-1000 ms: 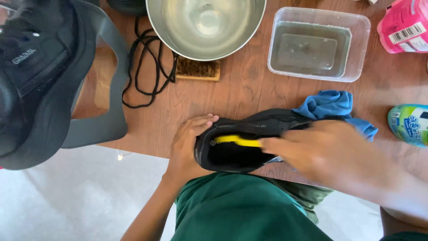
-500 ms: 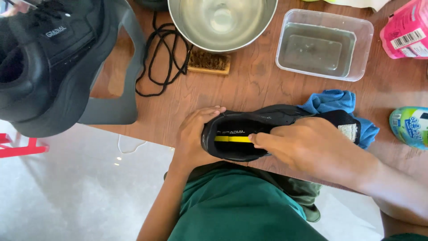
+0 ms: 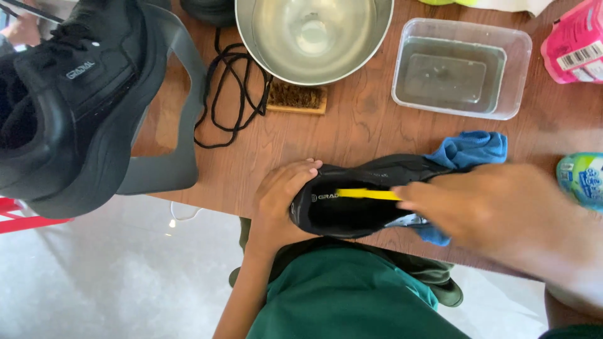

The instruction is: Cleaning and polishing the surface of a black shoe using a brush, soapy water, and a cloth.

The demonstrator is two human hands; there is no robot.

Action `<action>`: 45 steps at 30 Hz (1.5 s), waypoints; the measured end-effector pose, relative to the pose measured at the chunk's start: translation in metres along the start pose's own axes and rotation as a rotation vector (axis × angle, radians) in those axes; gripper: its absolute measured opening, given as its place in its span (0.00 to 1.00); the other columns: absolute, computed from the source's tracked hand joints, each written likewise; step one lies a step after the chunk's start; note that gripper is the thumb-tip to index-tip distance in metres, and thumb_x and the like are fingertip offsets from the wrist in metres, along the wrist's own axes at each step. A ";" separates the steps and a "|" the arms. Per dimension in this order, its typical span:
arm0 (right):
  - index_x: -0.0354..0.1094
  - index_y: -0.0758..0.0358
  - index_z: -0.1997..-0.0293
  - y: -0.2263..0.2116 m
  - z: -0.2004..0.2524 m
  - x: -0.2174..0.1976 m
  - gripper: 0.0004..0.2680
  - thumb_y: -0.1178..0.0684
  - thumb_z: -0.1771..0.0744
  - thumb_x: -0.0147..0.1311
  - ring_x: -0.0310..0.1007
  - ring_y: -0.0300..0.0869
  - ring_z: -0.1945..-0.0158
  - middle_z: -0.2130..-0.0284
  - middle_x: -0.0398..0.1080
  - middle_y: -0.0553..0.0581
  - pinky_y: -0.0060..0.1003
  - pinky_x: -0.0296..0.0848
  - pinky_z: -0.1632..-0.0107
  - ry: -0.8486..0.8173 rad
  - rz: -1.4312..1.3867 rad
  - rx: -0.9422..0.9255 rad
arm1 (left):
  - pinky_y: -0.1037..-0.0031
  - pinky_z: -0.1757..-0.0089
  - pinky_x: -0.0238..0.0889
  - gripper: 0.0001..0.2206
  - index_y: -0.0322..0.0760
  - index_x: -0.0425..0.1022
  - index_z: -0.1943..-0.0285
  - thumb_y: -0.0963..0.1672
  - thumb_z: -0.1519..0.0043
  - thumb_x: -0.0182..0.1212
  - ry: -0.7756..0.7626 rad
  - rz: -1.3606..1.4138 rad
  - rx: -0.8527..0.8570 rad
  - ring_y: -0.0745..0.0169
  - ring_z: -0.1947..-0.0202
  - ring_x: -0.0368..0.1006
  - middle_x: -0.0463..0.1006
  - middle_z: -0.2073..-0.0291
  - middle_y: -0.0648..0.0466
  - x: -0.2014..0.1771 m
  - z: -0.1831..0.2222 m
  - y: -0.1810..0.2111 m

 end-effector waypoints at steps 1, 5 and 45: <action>0.72 0.44 0.50 -0.008 -0.012 0.005 0.13 0.38 0.36 0.59 0.78 0.45 0.74 0.65 0.78 0.43 0.47 0.74 0.79 -0.006 0.000 -0.003 | 0.56 0.40 0.69 0.30 0.37 0.68 0.36 0.55 0.42 0.70 0.004 0.002 -0.005 0.45 0.38 0.75 0.76 0.39 0.47 0.001 -0.003 -0.002; 0.70 0.52 0.49 -0.032 -0.031 -0.005 0.10 0.58 0.34 0.54 0.66 0.44 0.81 0.79 0.63 0.47 0.45 0.63 0.79 0.055 -0.003 -0.072 | 0.54 0.40 0.70 0.41 0.38 0.66 0.35 0.61 0.52 0.73 -0.008 -0.017 0.018 0.43 0.38 0.76 0.77 0.40 0.46 -0.001 -0.001 -0.003; 0.64 0.44 0.56 -0.009 -0.051 0.020 0.05 0.44 0.31 0.56 0.63 0.50 0.89 0.85 0.69 0.48 0.41 0.62 0.81 -0.343 -0.711 0.097 | 0.55 0.36 0.71 0.48 0.35 0.69 0.38 0.63 0.62 0.78 0.031 0.113 0.030 0.43 0.39 0.78 0.78 0.42 0.42 -0.006 -0.026 0.017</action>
Point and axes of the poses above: each hand's wrist, its own z-axis away from the middle knuckle, its own x-axis out of the palm, y = z × x, the point moved 5 cm from there along -z, towards the middle knuckle
